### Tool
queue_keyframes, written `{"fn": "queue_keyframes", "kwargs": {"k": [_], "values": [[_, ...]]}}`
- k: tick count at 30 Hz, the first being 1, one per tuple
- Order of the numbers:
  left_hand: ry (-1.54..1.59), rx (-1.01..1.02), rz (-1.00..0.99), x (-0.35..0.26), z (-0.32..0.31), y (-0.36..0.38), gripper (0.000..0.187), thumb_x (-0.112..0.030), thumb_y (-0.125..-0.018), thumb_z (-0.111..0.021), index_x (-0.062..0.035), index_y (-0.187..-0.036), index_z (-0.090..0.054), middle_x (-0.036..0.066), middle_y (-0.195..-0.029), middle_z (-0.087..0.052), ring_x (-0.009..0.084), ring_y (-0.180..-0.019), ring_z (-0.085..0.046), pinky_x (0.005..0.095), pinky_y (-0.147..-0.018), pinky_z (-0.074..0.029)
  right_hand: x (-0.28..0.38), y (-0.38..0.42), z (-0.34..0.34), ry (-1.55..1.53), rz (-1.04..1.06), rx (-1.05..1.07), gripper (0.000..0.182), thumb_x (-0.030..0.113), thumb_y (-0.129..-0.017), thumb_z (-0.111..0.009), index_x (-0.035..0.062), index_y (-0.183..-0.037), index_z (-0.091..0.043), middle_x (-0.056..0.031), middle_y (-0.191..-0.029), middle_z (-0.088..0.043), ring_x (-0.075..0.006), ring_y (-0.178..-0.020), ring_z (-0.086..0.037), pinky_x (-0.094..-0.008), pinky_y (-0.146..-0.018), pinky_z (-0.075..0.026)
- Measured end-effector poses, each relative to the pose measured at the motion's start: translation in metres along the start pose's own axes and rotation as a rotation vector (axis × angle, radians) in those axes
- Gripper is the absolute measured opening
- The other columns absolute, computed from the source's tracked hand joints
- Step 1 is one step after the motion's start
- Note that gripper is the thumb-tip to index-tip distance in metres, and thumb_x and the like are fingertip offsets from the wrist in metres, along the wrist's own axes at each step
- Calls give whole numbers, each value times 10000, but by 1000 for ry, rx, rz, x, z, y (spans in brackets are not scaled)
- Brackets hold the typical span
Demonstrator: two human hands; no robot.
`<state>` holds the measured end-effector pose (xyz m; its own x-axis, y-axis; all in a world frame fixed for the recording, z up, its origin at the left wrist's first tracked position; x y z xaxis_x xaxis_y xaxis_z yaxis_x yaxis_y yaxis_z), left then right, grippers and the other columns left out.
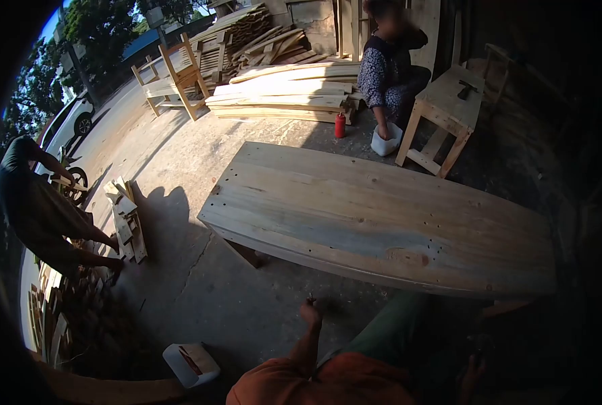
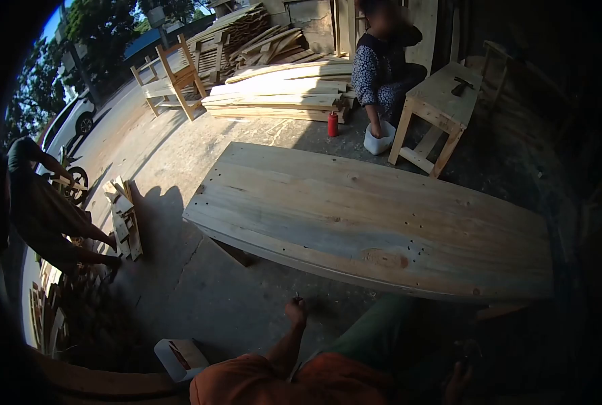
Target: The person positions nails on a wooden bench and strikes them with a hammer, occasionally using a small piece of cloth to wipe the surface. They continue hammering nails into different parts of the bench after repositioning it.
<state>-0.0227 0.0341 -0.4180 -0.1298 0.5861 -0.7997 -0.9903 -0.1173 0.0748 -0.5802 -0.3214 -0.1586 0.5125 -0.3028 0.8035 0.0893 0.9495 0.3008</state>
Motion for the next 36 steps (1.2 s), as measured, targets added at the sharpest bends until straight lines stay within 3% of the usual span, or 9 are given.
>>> {"fn": "queue_keyframes", "kwargs": {"k": [3,8,17,18,19,21,24,29,36], "values": [[-73,-3,-65,6,5,-5,239,-174,-728,-740,-10,-902,-718,203,-848,-717,333,-758,-711,430,-698,-527,13,8,23,-99,66,-54,379,318,-990,-599,75,-1271,-520,-6,-653,-518,-81,-450,-483,-249,-359,-367],[452,409,367,34,-12,5,149,-124,-843,-661,21,-867,-684,93,-706,-645,165,-586,-606,310,-558,-493,153,13,26,-274,346,-86,380,176,-1005,-554,26,-1346,-479,26,-628,-486,-50,-439,-434,-220,-392,-363],[519,812,543,1,19,78,300,-92,-859,-679,24,-1096,-535,100,-1010,-599,198,-837,-623,334,-728,-555,277,-93,-53,-423,602,264,195,220,-966,-615,73,-898,-506,15,-628,-488,-56,-465,-471,-226,-407,-359],[338,904,223,28,20,65,357,-69,-855,-668,25,-1159,-505,111,-1063,-608,253,-904,-654,388,-775,-578,278,-96,-58,-337,551,291,202,226,-965,-621,75,-896,-506,19,-622,-483,-55,-461,-468,-228,-407,-359],[227,792,529,-15,48,93,292,-40,-844,-656,34,-1108,-552,130,-1084,-624,276,-951,-665,390,-789,-591,280,-100,-63,-245,504,320,209,232,-964,-627,76,-895,-506,22,-616,-478,-55,-457,-465,-229,-407,-358],[-21,901,23,-14,65,92,255,4,-820,-620,56,-1069,-605,143,-1052,-645,265,-875,-680,371,-695,-605,274,-109,-72,-277,428,382,209,233,-960,-638,72,-907,-515,27,-600,-474,-57,-450,-470,-235,-407,-373],[-71,749,525,-37,121,115,274,30,-805,-575,65,-1067,-643,146,-1010,-667,243,-787,-681,345,-620,-595,275,-114,-67,-223,327,367,195,215,-957,-643,64,-929,-524,16,-593,-491,-64,-448,-488,-246,-406,-396],[-187,781,451,-160,194,145,301,29,-840,-536,53,-1124,-632,149,-962,-659,231,-719,-671,340,-578,-584,245,-134,-74,-268,193,395,185,211,-955,-641,75,-939,-518,7,-591,-497,-84,-409,-488,-260,-360,-381],[-154,726,371,-360,223,165,234,-25,-904,-533,27,-1091,-664,141,-944,-681,235,-748,-693,345,-574,-577,291,-84,97,-378,-5,221,147,174,-949,-628,51,-973,-553,-3,-550,-498,-102,-359,-456,-283,-333,-359]]}}
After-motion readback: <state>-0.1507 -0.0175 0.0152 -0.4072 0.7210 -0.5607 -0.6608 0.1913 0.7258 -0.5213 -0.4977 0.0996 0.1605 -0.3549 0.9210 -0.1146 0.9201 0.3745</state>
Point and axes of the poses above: each hand's wrist, its own y-axis away from the middle knuckle, its own z-axis out of the back of the hand, x = y × z, the point moved 10 cm from there along -y, towards the middle knuckle
